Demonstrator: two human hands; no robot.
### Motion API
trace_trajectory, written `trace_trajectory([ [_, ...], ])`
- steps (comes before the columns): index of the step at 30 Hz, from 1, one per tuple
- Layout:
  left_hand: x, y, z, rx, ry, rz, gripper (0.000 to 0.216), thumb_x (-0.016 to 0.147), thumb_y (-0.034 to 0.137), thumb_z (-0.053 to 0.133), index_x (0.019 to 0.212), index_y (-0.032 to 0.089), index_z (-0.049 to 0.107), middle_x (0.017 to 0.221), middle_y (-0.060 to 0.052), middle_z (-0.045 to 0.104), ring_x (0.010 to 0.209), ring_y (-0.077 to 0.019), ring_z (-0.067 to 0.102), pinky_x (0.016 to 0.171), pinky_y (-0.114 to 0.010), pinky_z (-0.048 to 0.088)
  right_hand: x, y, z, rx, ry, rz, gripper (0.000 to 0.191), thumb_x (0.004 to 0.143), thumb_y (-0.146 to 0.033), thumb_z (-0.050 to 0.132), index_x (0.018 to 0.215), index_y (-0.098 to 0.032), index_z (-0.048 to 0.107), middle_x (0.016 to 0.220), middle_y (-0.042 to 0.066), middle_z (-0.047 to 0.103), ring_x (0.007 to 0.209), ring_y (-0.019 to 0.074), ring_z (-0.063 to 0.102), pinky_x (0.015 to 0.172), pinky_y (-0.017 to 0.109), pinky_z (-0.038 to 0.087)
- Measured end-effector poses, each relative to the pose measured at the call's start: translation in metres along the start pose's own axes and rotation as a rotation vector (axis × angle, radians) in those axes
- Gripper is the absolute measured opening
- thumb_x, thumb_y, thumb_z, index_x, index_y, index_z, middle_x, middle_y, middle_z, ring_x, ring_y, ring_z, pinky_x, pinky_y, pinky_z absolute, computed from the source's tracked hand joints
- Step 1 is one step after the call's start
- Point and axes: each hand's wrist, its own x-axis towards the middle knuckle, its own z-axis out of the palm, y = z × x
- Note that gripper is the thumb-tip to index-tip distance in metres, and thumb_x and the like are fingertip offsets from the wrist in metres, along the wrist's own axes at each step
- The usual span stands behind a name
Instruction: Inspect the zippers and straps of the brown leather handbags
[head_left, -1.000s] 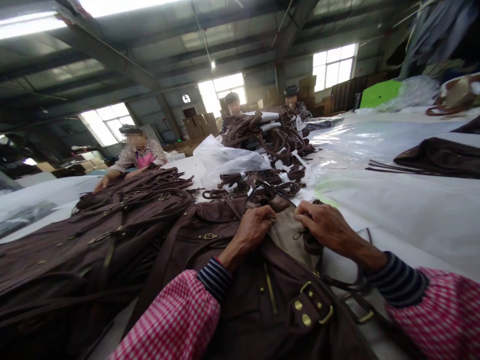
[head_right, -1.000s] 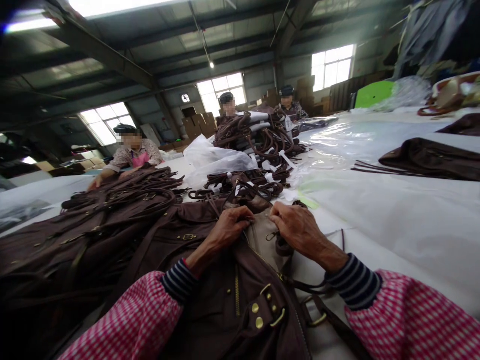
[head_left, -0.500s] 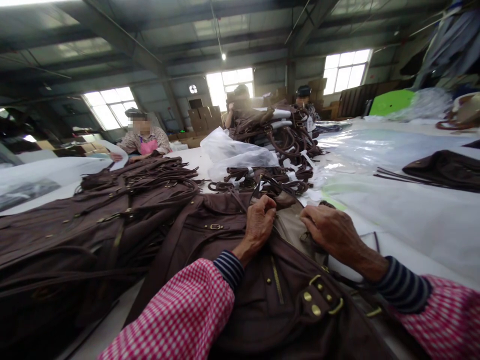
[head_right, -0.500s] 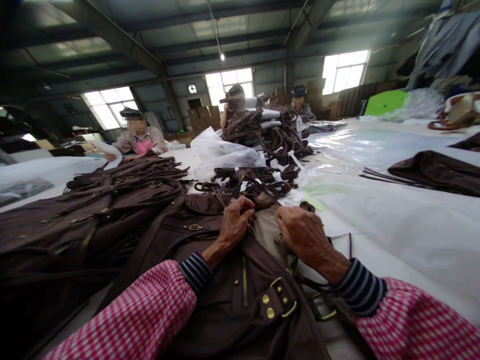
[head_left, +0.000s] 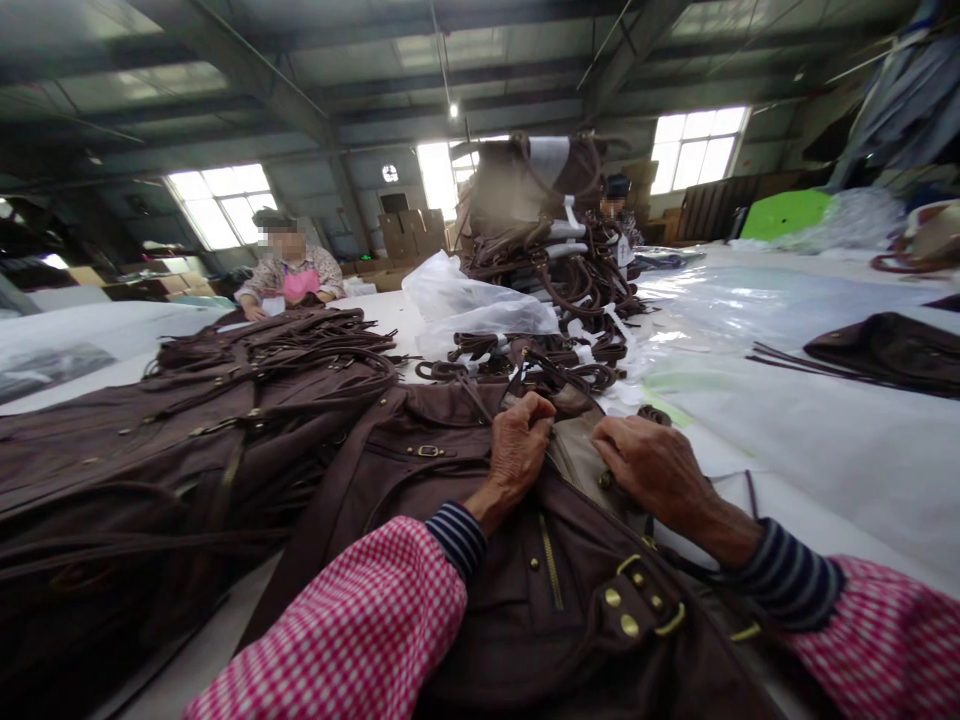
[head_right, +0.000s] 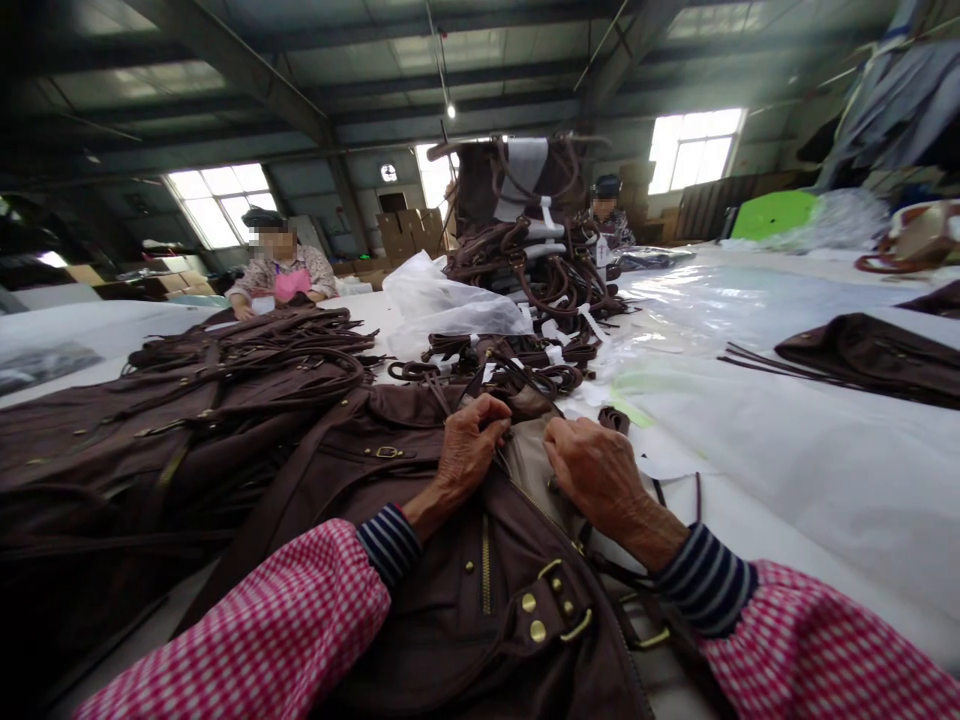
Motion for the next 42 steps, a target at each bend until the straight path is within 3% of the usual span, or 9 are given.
trace_trajectory([
  [6, 0.009, 0.002, -0.013, 0.254, -0.262, 0.095, 0.025, 0.089, 0.01, 0.046, 0.105, 0.021, 0.061, 0.089, -0.001, 0.068, 0.078, -0.0157, 0.063, 0.074, -0.025, 0.05, 0.008, -0.006, 0.003, 0.051, -0.176, 0.065, 0.011, 0.095, -0.022, 0.056, 0.089, -0.02, 0.065, 0.081, 0.005, 0.071, 0.077, 0.0218, 0.067, 0.067, 0.03, 0.033],
  [9, 0.01, 0.003, -0.018, 0.422, -0.39, 0.181, 0.033, 0.083, 0.004, 0.048, 0.107, 0.021, 0.063, 0.098, -0.004, 0.067, 0.092, -0.0205, 0.059, 0.086, -0.031, 0.048, 0.01, -0.006, 0.006, 0.056, -0.184, 0.087, 0.011, 0.095, -0.023, 0.056, 0.09, -0.02, 0.066, 0.083, 0.005, 0.073, 0.08, 0.0222, 0.068, 0.066, 0.029, 0.034],
  [12, 0.009, 0.004, -0.019, 0.563, -0.45, 0.223, 0.024, 0.088, 0.008, 0.047, 0.103, 0.019, 0.063, 0.106, -0.008, 0.065, 0.099, -0.0233, 0.055, 0.091, -0.034, 0.046, 0.01, -0.004, 0.009, 0.077, -0.173, 0.096, 0.012, 0.095, -0.023, 0.055, 0.091, -0.02, 0.066, 0.083, 0.005, 0.073, 0.079, 0.0221, 0.068, 0.066, 0.029, 0.034],
  [22, 0.007, 0.011, -0.017, 0.779, -0.437, 0.225, 0.021, 0.099, 0.017, 0.042, 0.099, 0.019, 0.063, 0.101, -0.01, 0.062, 0.095, -0.0247, 0.054, 0.075, -0.032, 0.046, 0.011, 0.007, 0.014, 0.389, -0.082, 0.123, 0.017, 0.091, -0.03, 0.055, 0.085, -0.022, 0.068, 0.073, 0.001, 0.07, 0.07, 0.0205, 0.065, 0.068, 0.029, 0.041],
  [29, 0.011, 0.015, -0.016, 0.79, -0.457, 0.221, 0.022, 0.096, 0.012, 0.044, 0.107, 0.016, 0.062, 0.111, -0.015, 0.061, 0.105, -0.0279, 0.053, 0.082, -0.035, 0.047, 0.014, 0.011, 0.015, 0.505, -0.017, 0.162, 0.017, 0.088, -0.03, 0.059, 0.08, -0.021, 0.071, 0.073, 0.001, 0.07, 0.07, 0.0184, 0.064, 0.07, 0.029, 0.043],
  [35, 0.019, 0.006, -0.017, 0.794, -0.43, 0.177, 0.029, 0.091, 0.009, 0.047, 0.113, 0.021, 0.061, 0.095, -0.008, 0.066, 0.092, -0.0238, 0.06, 0.075, -0.031, 0.045, 0.014, 0.009, 0.016, 0.506, -0.003, 0.173, 0.013, 0.087, -0.026, 0.061, 0.081, -0.021, 0.071, 0.072, 0.0, 0.07, 0.069, 0.0173, 0.063, 0.071, 0.028, 0.042],
  [42, 0.015, 0.012, -0.017, 0.819, -0.407, 0.163, 0.026, 0.09, 0.009, 0.046, 0.109, 0.019, 0.061, 0.1, -0.009, 0.066, 0.096, -0.0246, 0.059, 0.078, -0.032, 0.046, 0.014, 0.01, 0.016, 0.552, 0.003, 0.152, 0.014, 0.089, -0.027, 0.06, 0.082, -0.021, 0.071, 0.075, 0.0, 0.072, 0.071, 0.0181, 0.064, 0.073, 0.029, 0.044],
])
